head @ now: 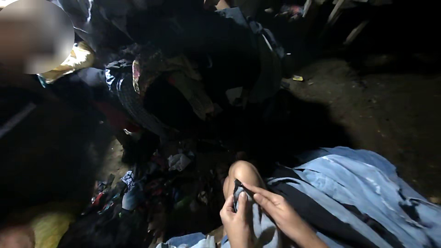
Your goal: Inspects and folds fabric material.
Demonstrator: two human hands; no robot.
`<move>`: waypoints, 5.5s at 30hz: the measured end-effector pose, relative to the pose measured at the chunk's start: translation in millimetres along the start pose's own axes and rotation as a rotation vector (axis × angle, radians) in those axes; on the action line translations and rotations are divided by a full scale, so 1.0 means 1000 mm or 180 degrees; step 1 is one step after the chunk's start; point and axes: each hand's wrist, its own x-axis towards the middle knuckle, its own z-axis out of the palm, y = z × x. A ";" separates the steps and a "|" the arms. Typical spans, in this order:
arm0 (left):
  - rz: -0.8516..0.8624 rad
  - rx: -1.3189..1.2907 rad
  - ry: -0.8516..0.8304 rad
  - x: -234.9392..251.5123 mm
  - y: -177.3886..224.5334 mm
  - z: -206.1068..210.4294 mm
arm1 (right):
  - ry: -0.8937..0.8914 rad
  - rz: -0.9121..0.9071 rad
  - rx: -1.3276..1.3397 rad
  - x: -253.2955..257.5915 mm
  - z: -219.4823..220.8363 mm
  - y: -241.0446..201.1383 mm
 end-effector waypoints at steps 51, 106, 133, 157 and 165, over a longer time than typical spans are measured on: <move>0.0241 0.0008 -0.0059 -0.005 -0.005 0.003 | 0.0719 -0.1047 -0.2026 -0.012 0.013 0.023; -0.0268 0.0025 -0.0285 0.004 0.007 -0.009 | -0.0812 0.0929 0.1007 0.012 -0.026 -0.019; 0.0043 -0.0075 -0.0193 -0.001 -0.004 -0.005 | -0.0033 -0.0082 -0.0122 -0.003 -0.003 -0.003; -0.0129 -0.0108 -0.0288 -0.006 0.001 -0.003 | 0.0456 -0.0743 -0.1429 -0.012 0.011 0.016; 0.0061 -0.0089 -0.0252 -0.017 -0.002 -0.001 | 0.0639 -0.0686 -0.0838 -0.004 0.010 0.022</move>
